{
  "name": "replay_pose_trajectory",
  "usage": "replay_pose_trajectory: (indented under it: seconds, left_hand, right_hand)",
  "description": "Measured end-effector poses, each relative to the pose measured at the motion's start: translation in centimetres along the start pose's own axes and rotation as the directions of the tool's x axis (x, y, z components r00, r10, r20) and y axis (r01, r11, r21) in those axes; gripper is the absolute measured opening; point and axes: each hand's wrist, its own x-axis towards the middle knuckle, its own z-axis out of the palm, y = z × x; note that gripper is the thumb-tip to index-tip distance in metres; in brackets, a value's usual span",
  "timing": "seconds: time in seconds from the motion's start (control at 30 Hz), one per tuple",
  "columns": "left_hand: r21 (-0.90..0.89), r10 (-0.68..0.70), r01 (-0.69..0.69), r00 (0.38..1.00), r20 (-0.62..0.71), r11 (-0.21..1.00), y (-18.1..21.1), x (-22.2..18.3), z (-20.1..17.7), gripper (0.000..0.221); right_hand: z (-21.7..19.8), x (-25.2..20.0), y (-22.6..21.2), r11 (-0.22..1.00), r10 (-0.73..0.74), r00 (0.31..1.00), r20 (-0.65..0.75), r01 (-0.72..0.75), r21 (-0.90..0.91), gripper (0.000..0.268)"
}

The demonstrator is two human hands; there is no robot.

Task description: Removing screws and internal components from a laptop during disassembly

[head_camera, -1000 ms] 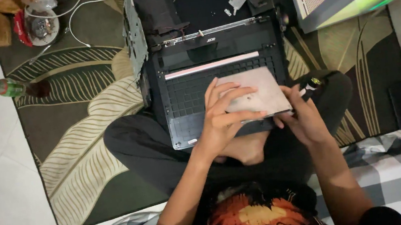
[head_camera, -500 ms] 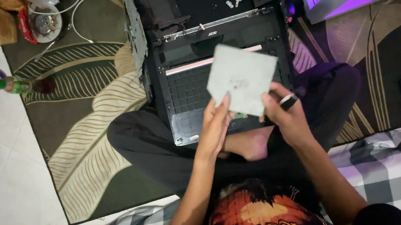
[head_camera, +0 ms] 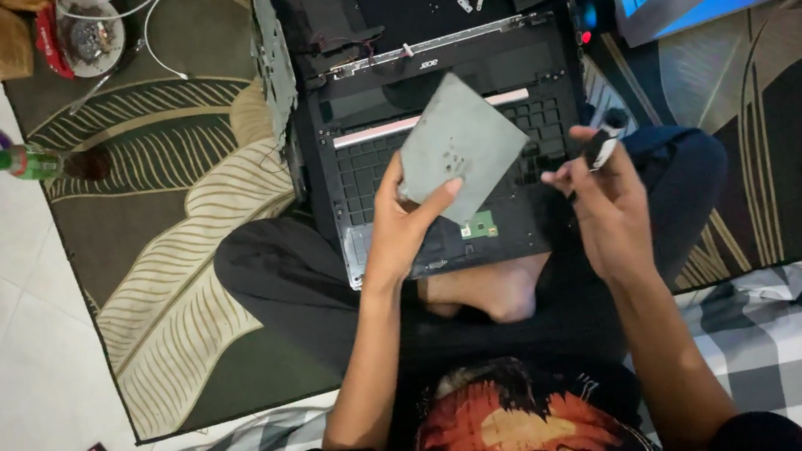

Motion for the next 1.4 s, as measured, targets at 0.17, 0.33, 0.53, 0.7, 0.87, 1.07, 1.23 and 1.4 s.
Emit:
replay_pose_trajectory:
  seconds: [0.17,0.33,0.53,0.7,0.87,1.07,1.23,1.4]
  left_hand:
    - [-0.266,-0.133,0.113,0.989,-0.059,0.957,-0.4,-0.1,0.7,0.036]
    - [-0.252,-0.091,0.099,0.995,0.042,0.963,-1.9,-0.6,-0.1,0.055]
    - [0.099,-0.045,0.023,0.972,0.229,0.995,-0.3,-2.5,-1.1,0.027]
    - [0.009,-0.236,0.236,0.972,-0.022,0.972,-5.1,-4.3,-3.3,0.026]
    - [-0.205,-0.314,0.294,0.947,-0.067,0.933,-3.2,-6.2,-1.7,0.053]
    - [-0.03,-0.318,0.317,0.948,-0.025,0.948,-3.7,-7.2,-2.2,0.06]
    - [0.022,-0.312,0.313,0.949,-0.03,0.949,-2.4,-7.2,-1.0,0.05]
    - [-0.272,-0.327,0.336,0.942,0.077,0.902,-8.4,-7.2,-4.0,0.064]
  right_hand:
    - [-0.6,0.3,-1.1,0.997,0.029,0.999,-0.019,-0.028,0.07,0.033]
    - [-2.6,0.4,2.4,0.983,0.069,0.997,0.018,-0.072,0.171,0.02]
    - [-0.9,-0.4,-0.5,0.981,-0.115,0.954,0.276,0.154,-0.122,0.015]
    - [-4.6,-1.3,2.0,0.967,0.106,0.913,0.394,-0.003,-0.255,0.036]
    - [-2.0,-3.3,4.0,0.974,0.167,0.952,0.255,-0.12,-0.19,0.039]
    - [-0.1,-4.3,4.3,0.957,0.22,0.953,0.208,-0.169,-0.235,0.035]
    - [-0.9,-4.6,5.8,0.954,0.155,0.981,0.113,-0.119,-0.276,0.035]
    - [-2.4,-4.4,7.9,0.974,0.142,0.983,0.115,-0.118,-0.192,0.035]
